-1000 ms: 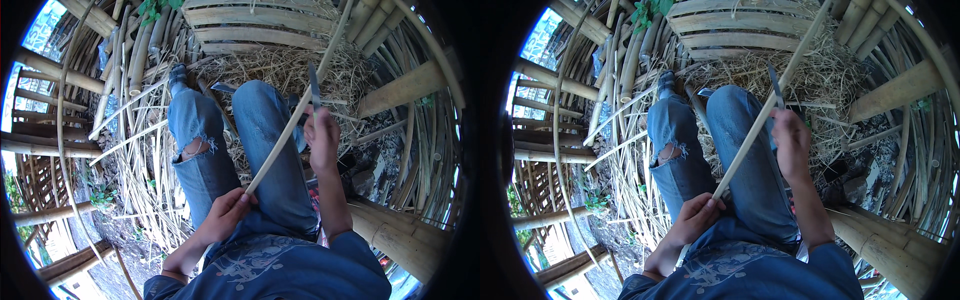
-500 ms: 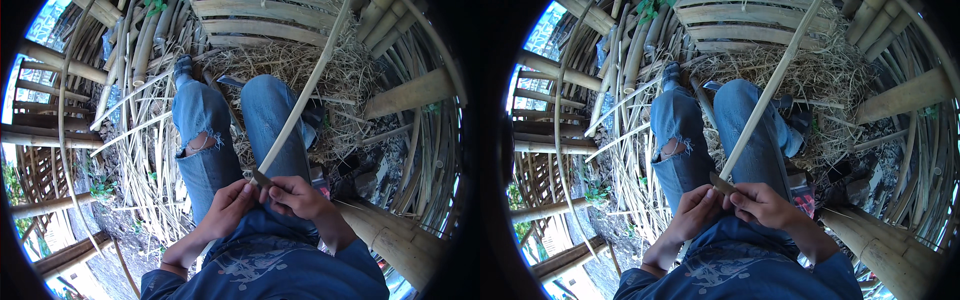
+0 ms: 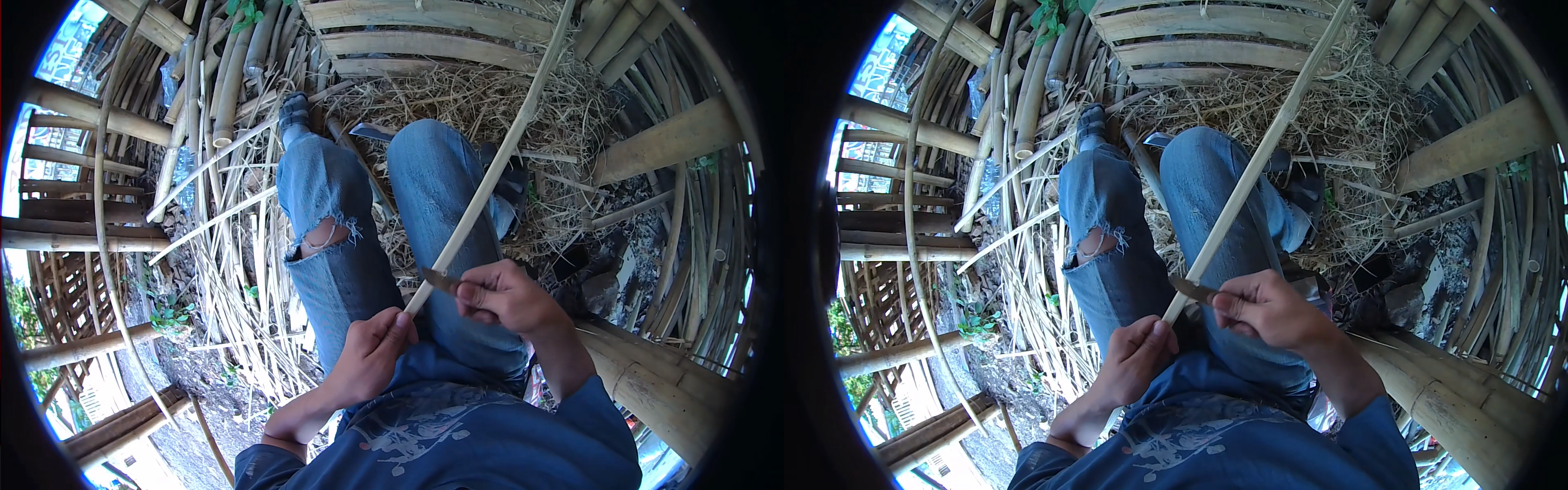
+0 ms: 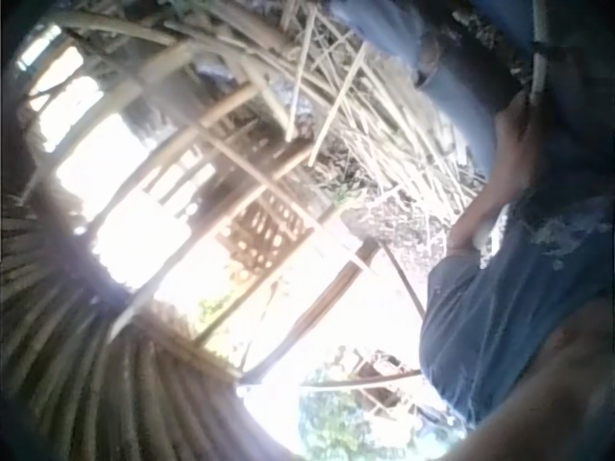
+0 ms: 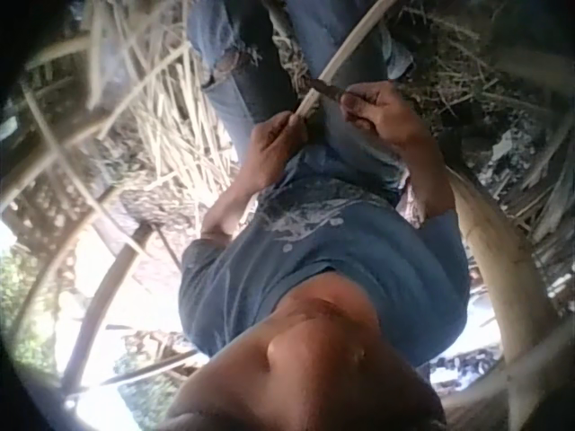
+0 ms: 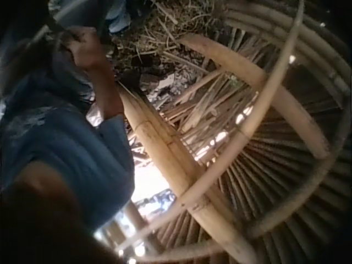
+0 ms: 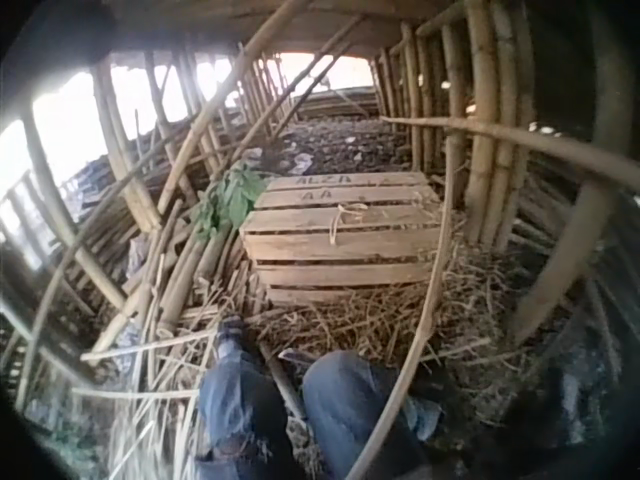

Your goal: The person scrapes and whittles a long bamboo strip with a knife while holding it by hand.

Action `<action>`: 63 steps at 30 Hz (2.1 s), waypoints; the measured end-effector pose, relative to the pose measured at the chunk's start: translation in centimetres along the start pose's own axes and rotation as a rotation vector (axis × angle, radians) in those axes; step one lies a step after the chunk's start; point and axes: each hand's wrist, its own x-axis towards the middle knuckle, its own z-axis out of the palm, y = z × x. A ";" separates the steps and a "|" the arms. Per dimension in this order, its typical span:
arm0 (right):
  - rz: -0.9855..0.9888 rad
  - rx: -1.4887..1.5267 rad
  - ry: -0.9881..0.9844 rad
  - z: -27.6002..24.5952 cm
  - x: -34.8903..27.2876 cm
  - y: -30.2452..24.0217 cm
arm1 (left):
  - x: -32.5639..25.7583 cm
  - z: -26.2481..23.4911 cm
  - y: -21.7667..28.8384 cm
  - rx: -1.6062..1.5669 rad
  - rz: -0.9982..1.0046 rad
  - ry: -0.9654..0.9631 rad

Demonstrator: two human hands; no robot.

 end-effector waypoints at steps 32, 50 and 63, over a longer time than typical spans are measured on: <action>0.021 -0.046 0.027 0.0 -0.1 0.5 | -0.4 0.1 -0.1 -0.001 -0.128 -0.051; 0.012 0.086 0.157 -4.1 -0.9 -0.4 | -0.7 0.8 -0.1 0.256 -0.088 -0.038; 0.074 -0.652 0.272 -0.4 -1.6 1.4 | 1.8 0.7 -2.1 0.225 -0.122 -0.061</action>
